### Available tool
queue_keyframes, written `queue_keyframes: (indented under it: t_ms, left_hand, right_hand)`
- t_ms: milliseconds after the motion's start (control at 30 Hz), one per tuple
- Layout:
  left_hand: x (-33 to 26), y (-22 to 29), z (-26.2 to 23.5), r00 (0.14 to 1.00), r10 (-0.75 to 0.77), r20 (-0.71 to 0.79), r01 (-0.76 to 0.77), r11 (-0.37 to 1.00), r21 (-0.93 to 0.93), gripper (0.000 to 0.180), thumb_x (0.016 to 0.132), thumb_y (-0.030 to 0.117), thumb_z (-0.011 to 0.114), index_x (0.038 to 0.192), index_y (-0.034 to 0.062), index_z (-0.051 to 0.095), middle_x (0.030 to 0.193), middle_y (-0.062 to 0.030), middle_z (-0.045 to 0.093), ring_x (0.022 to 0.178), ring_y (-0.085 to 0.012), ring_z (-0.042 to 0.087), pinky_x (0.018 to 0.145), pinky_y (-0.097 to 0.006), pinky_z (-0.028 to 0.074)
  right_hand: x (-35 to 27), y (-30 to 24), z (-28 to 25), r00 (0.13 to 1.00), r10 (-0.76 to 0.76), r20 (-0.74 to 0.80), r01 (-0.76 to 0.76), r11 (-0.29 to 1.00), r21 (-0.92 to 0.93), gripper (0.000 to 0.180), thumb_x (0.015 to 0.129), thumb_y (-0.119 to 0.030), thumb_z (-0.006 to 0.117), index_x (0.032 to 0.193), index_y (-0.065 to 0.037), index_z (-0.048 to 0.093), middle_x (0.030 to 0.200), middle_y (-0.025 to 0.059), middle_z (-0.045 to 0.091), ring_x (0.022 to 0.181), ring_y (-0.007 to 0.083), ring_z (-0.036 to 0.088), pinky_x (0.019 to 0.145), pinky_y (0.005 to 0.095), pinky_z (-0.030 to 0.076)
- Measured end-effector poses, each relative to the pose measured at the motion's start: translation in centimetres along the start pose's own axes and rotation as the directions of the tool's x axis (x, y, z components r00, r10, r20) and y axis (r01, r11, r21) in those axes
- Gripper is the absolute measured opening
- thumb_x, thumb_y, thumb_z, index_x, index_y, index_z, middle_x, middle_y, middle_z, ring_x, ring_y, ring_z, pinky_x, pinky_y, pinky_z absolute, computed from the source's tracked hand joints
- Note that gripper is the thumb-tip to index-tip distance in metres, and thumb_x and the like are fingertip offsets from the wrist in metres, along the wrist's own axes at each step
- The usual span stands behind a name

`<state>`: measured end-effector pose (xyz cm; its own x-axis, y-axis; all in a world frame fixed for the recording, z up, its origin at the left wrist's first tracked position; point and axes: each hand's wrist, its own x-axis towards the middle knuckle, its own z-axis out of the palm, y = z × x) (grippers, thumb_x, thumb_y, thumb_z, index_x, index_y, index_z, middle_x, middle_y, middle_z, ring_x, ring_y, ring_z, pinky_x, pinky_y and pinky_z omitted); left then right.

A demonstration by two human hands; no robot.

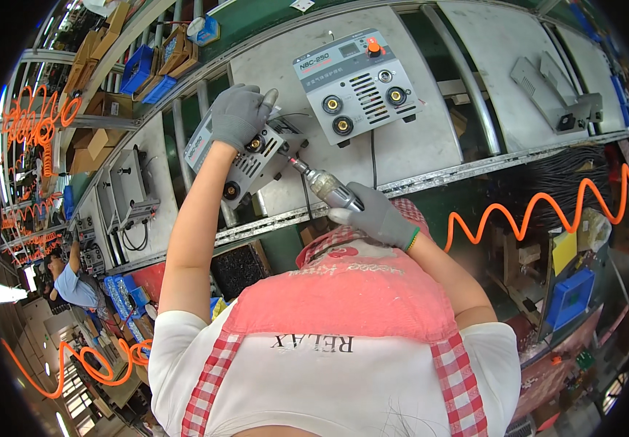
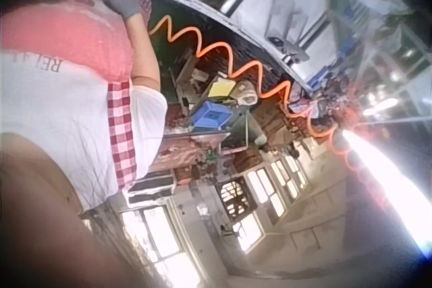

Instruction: The person uses a power drill to fasten screws into a metal electronic enclosure containing a circuit board. They then move the unit to a rack, connect a cable, and use a pneumatic screwdriver to secure the enclosure's cover plate. Finally, they handle a bundle of black cables.

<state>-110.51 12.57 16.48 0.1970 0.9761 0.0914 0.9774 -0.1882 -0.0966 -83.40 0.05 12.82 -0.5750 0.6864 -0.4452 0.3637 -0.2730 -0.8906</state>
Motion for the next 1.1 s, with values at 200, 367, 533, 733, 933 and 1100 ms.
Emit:
queue_keyframes:
  t_ms: [200,367,533,733,933,1100]
  left_hand:
    - [0.0,-0.4,0.1,0.999,0.039,-0.032,-0.040,0.999,-0.024,0.050,0.091,0.043,0.045,0.064,0.0088,0.068,0.070,-0.0099,0.064,0.075,-0.0270,0.062,0.068,-0.041,0.048]
    - [0.1,-0.7,-0.1,1.000,0.007,-0.008,-0.007,0.999,-0.038,0.051,0.091,0.045,0.044,0.065,0.0077,0.069,0.075,-0.0107,0.065,0.077,-0.0284,0.062,0.069,-0.041,0.049]
    - [0.1,-2.0,-1.1,0.927,-0.368,-0.076,0.229,0.714,-0.661,0.032,0.093,0.026,0.046,0.089,0.0043,0.069,0.087,-0.0106,0.066,0.083,-0.0216,0.063,0.071,-0.036,0.050]
    - [-5.1,1.2,-6.2,0.958,-0.191,0.216,0.119,-0.419,-0.900,0.040,0.090,-0.002,0.042,0.129,-0.0097,0.040,0.128,-0.0234,0.050,0.109,-0.0215,0.056,0.088,-0.026,0.052]
    - [-9.5,7.3,-2.4,0.895,-0.021,0.446,0.404,-0.389,-0.828,0.034,0.094,0.027,0.056,0.114,-0.0009,0.052,0.095,-0.0125,0.063,0.056,-0.0074,0.050,0.046,-0.018,0.038]
    - [-10.0,9.9,0.8,0.804,0.008,0.595,0.507,-0.534,-0.677,0.030,0.091,0.042,0.058,0.089,0.0123,0.055,0.052,0.0046,0.045,0.034,-0.0050,0.030,0.033,-0.020,0.024]
  right_hand:
    - [0.3,0.8,0.2,0.992,0.068,0.108,-0.099,0.946,0.308,0.041,0.080,-0.038,0.069,0.098,-0.004,0.055,0.074,0.0024,0.053,0.063,0.0089,0.049,0.056,0.0263,0.042]
    - [1.3,2.6,0.6,0.998,-0.069,0.008,0.065,0.966,0.252,0.044,0.077,-0.036,0.073,0.099,-0.003,0.054,0.075,0.0024,0.053,0.061,0.0082,0.049,0.053,0.0259,0.041]
    - [-2.2,-0.1,0.1,0.996,-0.070,-0.056,0.077,0.989,0.125,0.048,0.074,-0.037,0.075,0.100,-0.002,0.055,0.079,0.0033,0.054,0.068,0.0108,0.051,0.061,0.0271,0.043]
    - [-7.3,-0.1,-0.8,0.989,-0.037,-0.145,0.077,0.956,0.282,0.053,0.072,-0.028,0.073,0.114,-0.001,0.054,0.094,0.0049,0.057,0.086,0.0116,0.052,0.079,0.0287,0.044]
    - [-10.1,-1.0,-1.4,0.983,-0.038,-0.179,0.086,0.959,0.269,0.056,0.071,-0.026,0.073,0.116,0.001,0.054,0.100,0.0059,0.057,0.089,0.0124,0.052,0.081,0.0288,0.043]
    - [-10.0,-0.4,-1.1,0.988,-0.015,-0.155,0.041,0.985,0.168,0.057,0.070,-0.031,0.074,0.115,0.000,0.055,0.097,0.0066,0.059,0.087,0.0127,0.053,0.080,0.0291,0.044]
